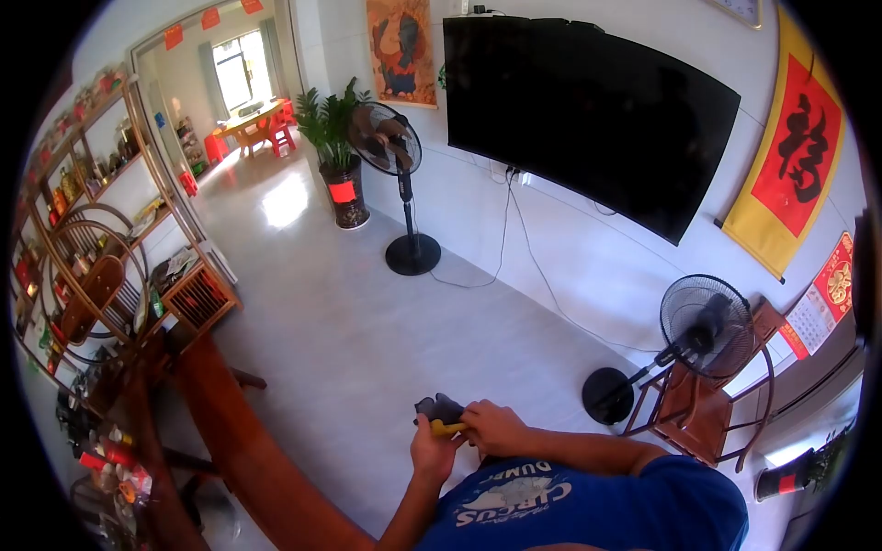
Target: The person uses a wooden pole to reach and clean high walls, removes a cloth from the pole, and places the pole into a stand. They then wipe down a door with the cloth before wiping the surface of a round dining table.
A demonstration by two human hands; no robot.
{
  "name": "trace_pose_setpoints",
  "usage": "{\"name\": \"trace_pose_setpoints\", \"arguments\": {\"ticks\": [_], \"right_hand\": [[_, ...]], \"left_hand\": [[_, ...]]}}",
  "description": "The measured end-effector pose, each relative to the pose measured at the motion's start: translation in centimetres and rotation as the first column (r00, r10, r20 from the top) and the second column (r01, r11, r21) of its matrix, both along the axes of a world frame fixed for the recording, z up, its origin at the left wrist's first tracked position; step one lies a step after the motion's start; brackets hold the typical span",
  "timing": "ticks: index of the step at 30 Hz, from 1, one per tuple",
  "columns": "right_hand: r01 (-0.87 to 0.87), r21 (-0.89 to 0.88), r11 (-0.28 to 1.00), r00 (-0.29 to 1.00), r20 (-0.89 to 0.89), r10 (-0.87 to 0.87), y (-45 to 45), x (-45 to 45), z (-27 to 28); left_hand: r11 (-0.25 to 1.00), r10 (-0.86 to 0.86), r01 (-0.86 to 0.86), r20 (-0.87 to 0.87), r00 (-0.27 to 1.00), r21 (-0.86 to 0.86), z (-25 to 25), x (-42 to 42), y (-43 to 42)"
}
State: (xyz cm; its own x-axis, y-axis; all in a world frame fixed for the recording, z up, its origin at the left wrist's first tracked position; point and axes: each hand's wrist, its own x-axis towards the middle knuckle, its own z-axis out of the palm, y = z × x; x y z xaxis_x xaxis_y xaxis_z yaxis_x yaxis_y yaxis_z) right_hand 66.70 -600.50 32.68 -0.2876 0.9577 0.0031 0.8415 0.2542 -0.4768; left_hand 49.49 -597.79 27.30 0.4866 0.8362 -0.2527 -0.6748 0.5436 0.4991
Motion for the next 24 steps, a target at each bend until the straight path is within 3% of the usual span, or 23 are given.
{"name": "trace_pose_setpoints", "arguments": {"ticks": [6,9,12,16,19,20,21,24], "right_hand": [[0.032,-0.321,0.947,0.988,0.154,0.019,2.2,2.9,-1.3],[0.075,-0.377,0.923,0.974,0.226,0.013,2.5,6.2,-4.3],[0.163,-0.490,0.857,0.957,0.288,-0.017,2.5,10.2,-7.4],[0.306,-0.453,0.837,0.924,0.351,-0.148,-0.4,17.6,-15.1],[0.376,-0.469,0.799,0.895,0.407,-0.183,-4.5,24.0,-19.6],[0.348,-0.485,0.803,0.890,0.440,-0.120,-6.1,25.7,-20.4],[0.447,-0.448,0.774,0.873,0.405,-0.270,-8.6,27.9,-22.7],[0.408,-0.436,0.802,0.859,0.482,-0.176,-15.2,33.0,-28.0]], "left_hand": [[0.994,0.107,-0.110,-0.103,0.989,-0.017,2.0,-0.6,1.3],[0.987,0.157,-0.153,-0.095,0.983,0.051,0.6,-1.2,2.2],[0.970,0.242,-0.222,-0.273,0.931,0.102,0.0,-1.6,3.0],[0.917,0.382,-0.399,-0.340,0.860,0.021,2.1,-1.0,3.0],[0.950,0.284,-0.311,-0.477,0.832,0.023,-1.3,-1.0,3.1],[0.952,0.276,-0.306,-0.490,0.827,0.020,-1.7,-0.7,2.9],[0.954,0.260,-0.298,-0.489,0.833,0.000,-2.4,-0.5,2.7],[0.961,0.203,-0.269,-0.511,0.835,-0.057,-3.7,0.6,1.4]]}}
